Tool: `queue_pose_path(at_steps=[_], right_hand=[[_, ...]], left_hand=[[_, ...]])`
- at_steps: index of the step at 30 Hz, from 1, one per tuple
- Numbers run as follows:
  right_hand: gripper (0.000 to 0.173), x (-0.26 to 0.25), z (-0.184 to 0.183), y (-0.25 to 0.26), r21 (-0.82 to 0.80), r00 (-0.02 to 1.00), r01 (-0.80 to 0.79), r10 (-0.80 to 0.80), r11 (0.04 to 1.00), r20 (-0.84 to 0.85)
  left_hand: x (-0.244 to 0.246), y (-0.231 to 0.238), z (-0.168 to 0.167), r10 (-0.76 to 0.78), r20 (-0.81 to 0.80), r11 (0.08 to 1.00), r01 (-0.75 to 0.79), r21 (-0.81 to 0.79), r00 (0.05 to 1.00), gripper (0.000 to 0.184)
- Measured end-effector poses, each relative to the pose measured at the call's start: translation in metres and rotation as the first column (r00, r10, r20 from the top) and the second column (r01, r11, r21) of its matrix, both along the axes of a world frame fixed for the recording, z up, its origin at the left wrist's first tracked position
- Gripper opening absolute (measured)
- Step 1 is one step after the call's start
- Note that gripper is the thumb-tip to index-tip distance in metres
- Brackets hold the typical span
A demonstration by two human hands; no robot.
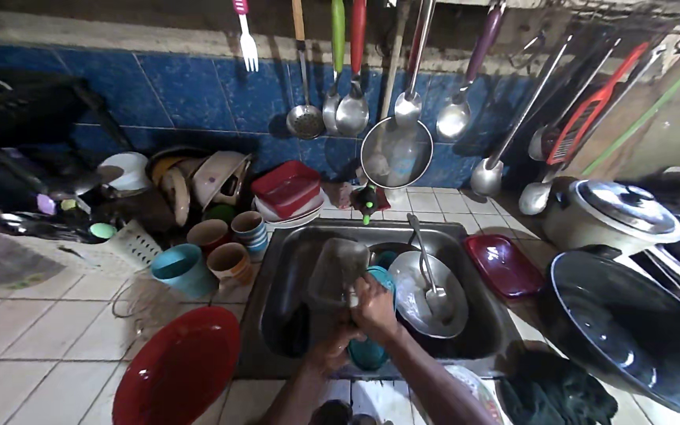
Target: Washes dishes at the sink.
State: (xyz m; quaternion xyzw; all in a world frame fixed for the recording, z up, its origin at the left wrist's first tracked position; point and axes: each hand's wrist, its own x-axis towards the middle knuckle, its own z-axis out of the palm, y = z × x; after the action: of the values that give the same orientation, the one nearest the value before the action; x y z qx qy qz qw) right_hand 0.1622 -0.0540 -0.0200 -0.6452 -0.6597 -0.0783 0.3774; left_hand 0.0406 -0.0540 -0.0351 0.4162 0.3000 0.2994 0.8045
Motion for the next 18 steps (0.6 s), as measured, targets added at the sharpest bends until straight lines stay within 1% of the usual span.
queue_pose_path(at_steps=[1, 2, 3, 4, 6, 7, 8, 9, 10, 11, 12, 13, 14, 16, 18], right_hand=[[0.023, 0.002, 0.001, 0.002, -0.049, 1.000, -0.020, 0.020, 0.999, -0.001], [0.027, 0.009, 0.002, 0.009, -0.086, 1.000, 0.000, 0.001, 0.996, 0.008], [0.030, 0.022, 0.005, 0.019, -0.130, 0.999, 0.051, -0.049, 0.990, 0.014], [0.032, 0.036, 0.005, 0.031, -0.152, 0.993, 0.118, -0.118, 0.981, 0.006], [0.032, 0.046, -0.001, 0.044, -0.112, 0.977, 0.212, -0.213, 0.971, -0.003], [0.030, 0.041, -0.004, 0.041, -0.096, 0.975, 0.220, -0.221, 0.971, -0.007], [0.028, 0.030, -0.005, 0.032, -0.099, 0.977, 0.208, -0.210, 0.973, -0.019], [0.027, 0.015, -0.006, 0.020, -0.123, 0.983, 0.173, -0.178, 0.977, -0.039], [0.027, -0.002, -0.007, 0.005, -0.185, 0.989, 0.119, -0.133, 0.975, -0.064], [0.027, -0.017, -0.008, -0.010, -0.235, 0.994, 0.068, -0.088, 0.970, -0.072], [0.025, -0.025, -0.009, -0.022, -0.282, 0.997, 0.027, -0.048, 0.959, -0.067], [0.022, -0.025, -0.011, -0.027, -0.271, 0.999, 0.019, -0.026, 0.963, -0.025], [0.022, -0.017, -0.011, -0.026, -0.262, 1.000, 0.031, -0.028, 0.965, 0.014], [0.024, 0.012, -0.010, -0.010, -0.166, 0.988, 0.133, -0.117, 0.977, 0.104], [0.026, 0.025, -0.003, 0.005, -0.104, 0.966, 0.227, -0.210, 0.968, 0.154]], left_hand=[[-0.002, 0.001, -0.001, -0.006, -0.034, 1.000, 0.006, 0.012, 0.999, 0.056], [-0.003, 0.000, 0.000, -0.008, -0.077, 1.000, 0.008, 0.003, 0.997, 0.062], [-0.002, -0.002, 0.001, -0.009, -0.100, 1.000, 0.008, -0.010, 0.995, 0.065], [0.000, -0.005, 0.003, -0.004, -0.098, 1.000, 0.001, -0.027, 0.995, 0.064], [0.003, -0.009, 0.010, 0.050, -0.063, 0.995, -0.056, -0.083, 0.997, 0.052], [0.004, -0.009, 0.009, 0.094, -0.016, 0.989, -0.095, -0.116, 0.995, 0.043], [0.007, -0.006, 0.006, 0.138, 0.043, 0.982, -0.131, -0.134, 0.989, 0.034], [0.009, -0.001, 0.000, 0.187, 0.110, 0.975, -0.171, -0.141, 0.976, 0.032], [0.012, 0.005, -0.005, 0.257, 0.163, 0.960, -0.233, -0.153, 0.953, 0.032], [0.013, 0.012, -0.008, 0.337, 0.189, 0.936, -0.308, -0.170, 0.922, 0.033], [0.013, 0.018, -0.010, 0.396, 0.181, 0.914, -0.368, -0.171, 0.900, 0.030], [0.010, 0.021, -0.010, 0.412, 0.166, 0.908, -0.387, -0.161, 0.896, 0.028], [0.008, 0.021, -0.010, 0.404, 0.147, 0.912, -0.383, -0.149, 0.903, 0.029], [0.009, 0.012, -0.002, 0.380, 0.080, 0.920, -0.368, -0.134, 0.921, 0.035], [0.015, 0.003, 0.006, 0.341, 0.036, 0.937, -0.337, -0.088, 0.939, 0.035]])
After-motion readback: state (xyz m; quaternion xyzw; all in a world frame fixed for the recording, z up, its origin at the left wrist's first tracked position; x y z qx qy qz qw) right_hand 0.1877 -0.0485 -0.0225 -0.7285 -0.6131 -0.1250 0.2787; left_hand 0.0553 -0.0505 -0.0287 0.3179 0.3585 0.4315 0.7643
